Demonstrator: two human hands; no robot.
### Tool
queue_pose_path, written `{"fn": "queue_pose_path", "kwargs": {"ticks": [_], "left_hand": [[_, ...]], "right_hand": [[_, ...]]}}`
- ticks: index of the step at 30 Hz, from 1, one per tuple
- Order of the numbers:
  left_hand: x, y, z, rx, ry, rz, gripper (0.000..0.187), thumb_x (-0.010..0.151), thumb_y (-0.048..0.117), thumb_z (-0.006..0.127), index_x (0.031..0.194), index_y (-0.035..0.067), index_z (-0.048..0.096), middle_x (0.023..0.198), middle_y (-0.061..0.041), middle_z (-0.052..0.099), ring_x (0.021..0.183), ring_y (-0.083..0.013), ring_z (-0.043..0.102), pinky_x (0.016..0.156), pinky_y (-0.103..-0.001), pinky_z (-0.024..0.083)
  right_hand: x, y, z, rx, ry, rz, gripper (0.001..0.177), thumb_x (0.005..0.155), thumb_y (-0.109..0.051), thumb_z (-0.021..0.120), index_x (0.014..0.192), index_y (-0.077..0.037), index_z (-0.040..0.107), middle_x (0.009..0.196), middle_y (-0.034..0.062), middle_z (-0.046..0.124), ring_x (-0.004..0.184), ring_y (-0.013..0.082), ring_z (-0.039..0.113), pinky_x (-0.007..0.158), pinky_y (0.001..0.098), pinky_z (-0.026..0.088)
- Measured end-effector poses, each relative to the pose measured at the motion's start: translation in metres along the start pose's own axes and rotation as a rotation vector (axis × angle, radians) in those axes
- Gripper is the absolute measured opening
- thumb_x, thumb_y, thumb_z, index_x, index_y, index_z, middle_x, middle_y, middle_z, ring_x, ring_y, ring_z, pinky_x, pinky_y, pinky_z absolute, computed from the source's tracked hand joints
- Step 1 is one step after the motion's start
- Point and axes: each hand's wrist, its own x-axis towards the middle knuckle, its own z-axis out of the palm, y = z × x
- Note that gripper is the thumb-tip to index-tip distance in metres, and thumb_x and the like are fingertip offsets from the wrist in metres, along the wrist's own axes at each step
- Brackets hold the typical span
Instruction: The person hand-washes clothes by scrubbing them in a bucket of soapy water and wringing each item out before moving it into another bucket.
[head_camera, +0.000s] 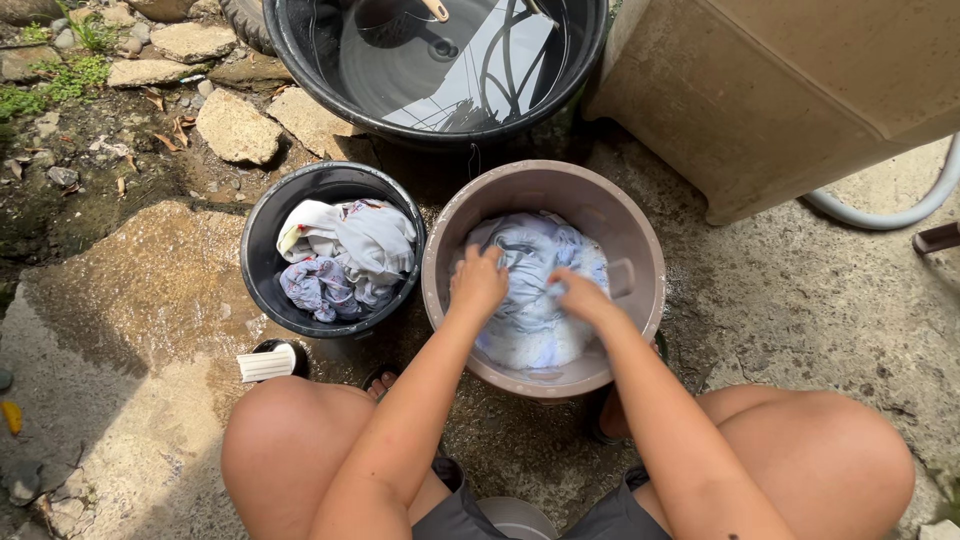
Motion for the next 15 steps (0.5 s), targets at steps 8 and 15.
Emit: {"fn": "queue_pose_path", "kwargs": {"ticks": [8, 15], "left_hand": [[-0.001, -0.004, 0.023, 0.041, -0.221, -0.046, 0.037, 0.090, 0.033, 0.067, 0.123, 0.015, 0.069, 0.123, -0.017, 0.067, 0.116, -0.0409, 0.064, 0.099, -0.053, 0.050], [0.007, 0.015, 0.009, -0.753, -0.440, -0.620, 0.061, 0.098, 0.061, 0.044, 0.131, 0.014, 0.066, 0.101, -0.021, 0.067, 0.076, -0.0294, 0.063, 0.062, -0.047, 0.055]], "right_hand": [[0.025, -0.012, 0.063, -0.314, -0.422, 0.030, 0.055, 0.075, -0.015, 0.069, 0.129, -0.010, 0.064, 0.127, 0.0194, 0.071, 0.114, 0.0321, 0.069, 0.097, 0.0414, 0.055], [-0.070, -0.094, -0.078, 1.165, -0.161, -0.232, 0.030, 0.079, -0.010, 0.082, 0.103, -0.012, 0.065, 0.099, 0.0025, 0.070, 0.091, 0.0179, 0.070, 0.082, 0.0321, 0.057]]}}
